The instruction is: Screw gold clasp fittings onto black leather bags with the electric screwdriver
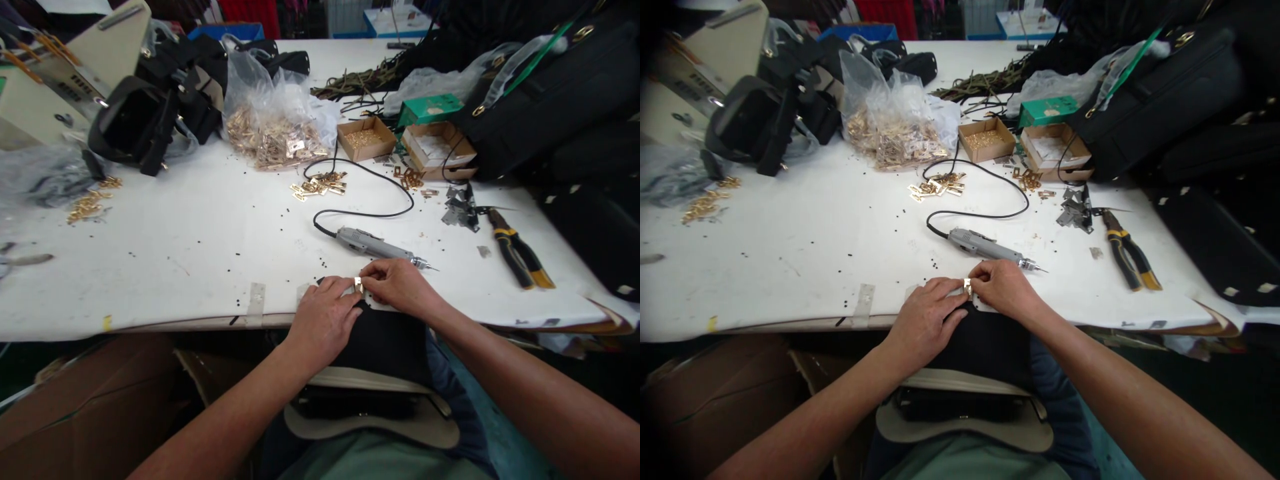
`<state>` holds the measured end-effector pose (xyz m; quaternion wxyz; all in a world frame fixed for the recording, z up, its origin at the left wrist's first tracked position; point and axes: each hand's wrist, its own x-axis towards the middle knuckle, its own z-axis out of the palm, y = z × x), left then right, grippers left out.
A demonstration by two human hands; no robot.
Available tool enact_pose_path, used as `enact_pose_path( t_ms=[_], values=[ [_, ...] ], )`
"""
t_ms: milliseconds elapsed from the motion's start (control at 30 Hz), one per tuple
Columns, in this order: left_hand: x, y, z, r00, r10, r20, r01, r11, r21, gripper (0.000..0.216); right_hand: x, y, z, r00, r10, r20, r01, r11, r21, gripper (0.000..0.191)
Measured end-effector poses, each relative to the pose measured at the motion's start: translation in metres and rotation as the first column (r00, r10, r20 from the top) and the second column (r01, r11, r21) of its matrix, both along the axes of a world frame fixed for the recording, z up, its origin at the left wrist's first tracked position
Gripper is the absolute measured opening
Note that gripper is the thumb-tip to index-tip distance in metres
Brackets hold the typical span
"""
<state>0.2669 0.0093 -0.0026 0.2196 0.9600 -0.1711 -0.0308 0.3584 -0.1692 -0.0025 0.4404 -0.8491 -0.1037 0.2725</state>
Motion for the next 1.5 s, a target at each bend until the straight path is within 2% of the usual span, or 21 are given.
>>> enact_pose_path(
  t_ms=[300,467,533,600,667,733,833,933,1033,1100,1133,1167,1200,1233,1300,1333,1400,1500],
  values=[
    [-0.002,-0.005,0.001,0.999,-0.034,0.030,0.031,0.992,0.124,0.028,0.001,0.000,-0.007,0.994,0.036,0.101,-0.035,0.999,-0.018,0.016],
    [-0.003,-0.007,0.008,0.997,-0.060,0.043,0.051,0.983,0.179,0.030,-0.003,0.001,-0.002,0.993,0.043,0.111,-0.043,0.999,-0.004,0.016],
    [-0.004,-0.008,0.011,0.998,-0.054,0.045,0.045,0.980,0.192,0.032,-0.006,-0.002,0.003,0.981,0.026,0.191,-0.033,0.999,0.036,0.016],
    [-0.005,-0.009,0.013,0.998,-0.043,0.055,0.031,0.979,0.201,0.034,-0.005,-0.008,0.009,0.923,-0.008,0.385,-0.006,0.999,0.035,0.017],
    [-0.007,-0.011,0.014,0.997,-0.032,0.070,0.018,0.979,0.201,0.035,0.000,-0.017,0.012,0.803,-0.002,0.596,0.049,0.997,-0.064,0.018],
    [-0.009,-0.012,0.014,0.996,-0.018,0.084,0.001,0.981,0.196,0.038,0.008,-0.024,0.012,0.724,0.092,0.684,0.099,0.967,-0.235,0.024],
    [-0.012,-0.014,0.011,0.995,0.003,0.097,-0.022,0.979,0.202,0.042,0.019,-0.027,0.007,0.742,0.242,0.626,0.086,0.891,-0.446,0.039],
    [-0.013,-0.016,0.008,0.992,0.011,0.128,-0.039,0.975,0.218,0.041,0.027,-0.025,0.007,0.763,0.299,0.574,0.034,0.867,-0.497,0.037],
    [-0.013,-0.017,0.005,0.987,-0.005,0.160,-0.031,0.974,0.222,0.040,0.033,-0.030,0.020,0.805,0.204,0.557,0.013,0.933,-0.360,0.031],
    [-0.014,-0.018,0.004,0.985,-0.015,0.171,-0.024,0.974,0.227,0.039,0.038,-0.042,0.034,0.866,0.037,0.498,0.040,0.989,-0.143,0.032],
    [-0.014,-0.018,0.004,0.985,-0.018,0.173,-0.022,0.973,0.230,0.039,0.042,-0.051,0.041,0.900,-0.059,0.433,0.064,0.998,0.003,0.033],
    [-0.014,-0.018,0.004,0.985,-0.018,0.173,-0.023,0.972,0.235,0.039,0.046,-0.061,0.048,0.929,-0.146,0.341,0.093,0.982,0.167,0.036],
    [-0.014,-0.018,0.004,0.985,-0.017,0.172,-0.025,0.971,0.239,0.039,0.051,-0.071,0.054,0.949,-0.212,0.232,0.128,0.935,0.332,0.038],
    [-0.014,-0.018,0.004,0.985,-0.016,0.170,-0.026,0.970,0.243,0.039,0.056,-0.080,0.058,0.958,-0.258,0.125,0.169,0.861,0.480,0.039],
    [-0.014,-0.018,0.004,0.985,-0.018,0.169,-0.025,0.968,0.249,0.040,0.066,-0.095,0.062,0.946,-0.322,-0.018,0.252,0.702,0.666,0.038],
    [-0.013,-0.018,0.004,0.985,-0.020,0.173,-0.024,0.968,0.251,0.040,0.070,-0.099,0.062,0.929,-0.367,-0.044,0.292,0.655,0.697,0.037],
    [-0.012,-0.018,0.003,0.982,-0.028,0.188,-0.020,0.969,0.248,0.040,0.078,-0.102,0.056,0.859,-0.512,-0.026,0.389,0.619,0.682,0.036],
    [-0.010,-0.017,0.001,0.975,-0.030,0.219,-0.025,0.969,0.244,0.038,0.087,-0.097,0.043,0.692,-0.719,0.065,0.525,0.563,0.638,0.040]
  ],
)
